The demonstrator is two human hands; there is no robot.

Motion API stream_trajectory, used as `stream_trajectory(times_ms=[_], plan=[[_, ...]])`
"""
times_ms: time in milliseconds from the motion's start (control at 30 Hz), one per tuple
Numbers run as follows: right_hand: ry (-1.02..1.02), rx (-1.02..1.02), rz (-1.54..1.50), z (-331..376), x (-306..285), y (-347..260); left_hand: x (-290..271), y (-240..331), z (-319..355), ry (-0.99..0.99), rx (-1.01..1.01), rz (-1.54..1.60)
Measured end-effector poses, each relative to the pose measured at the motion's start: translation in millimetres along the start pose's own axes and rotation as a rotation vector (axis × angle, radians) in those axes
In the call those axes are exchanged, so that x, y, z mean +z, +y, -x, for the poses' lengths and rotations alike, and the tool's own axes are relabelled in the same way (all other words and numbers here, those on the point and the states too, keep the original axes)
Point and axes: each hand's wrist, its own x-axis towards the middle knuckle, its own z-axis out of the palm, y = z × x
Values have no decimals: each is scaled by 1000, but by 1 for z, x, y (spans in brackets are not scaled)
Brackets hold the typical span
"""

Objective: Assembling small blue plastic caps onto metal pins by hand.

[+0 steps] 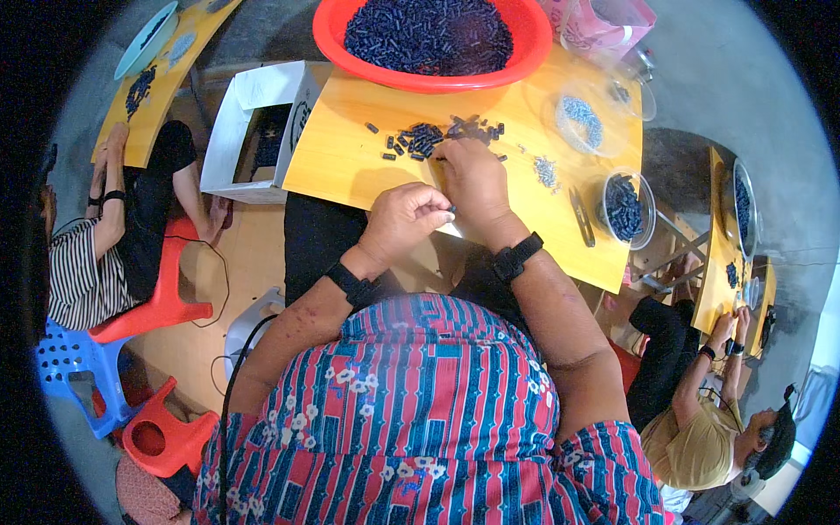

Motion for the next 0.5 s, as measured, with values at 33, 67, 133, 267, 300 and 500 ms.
stream_trajectory(times_ms=[33,67,133,267,300,500], plan=[[-11,8,20,0,0,0,0,1,0,-4,7,-22],[-12,10,20,1,0,0,0,1,0,-6,6,-21],[-61,-48,21,3,-1,-1,0,0,1,-7,-8,-12],[-89,-61,-2,15,-11,0,-1,2,1,-10,-7,34],[-65,-91,3,20,-13,3,0,1,1,-15,-1,19],[-38,6,-26,40,-31,-1,-1,-2,0,-11,20,-22]])
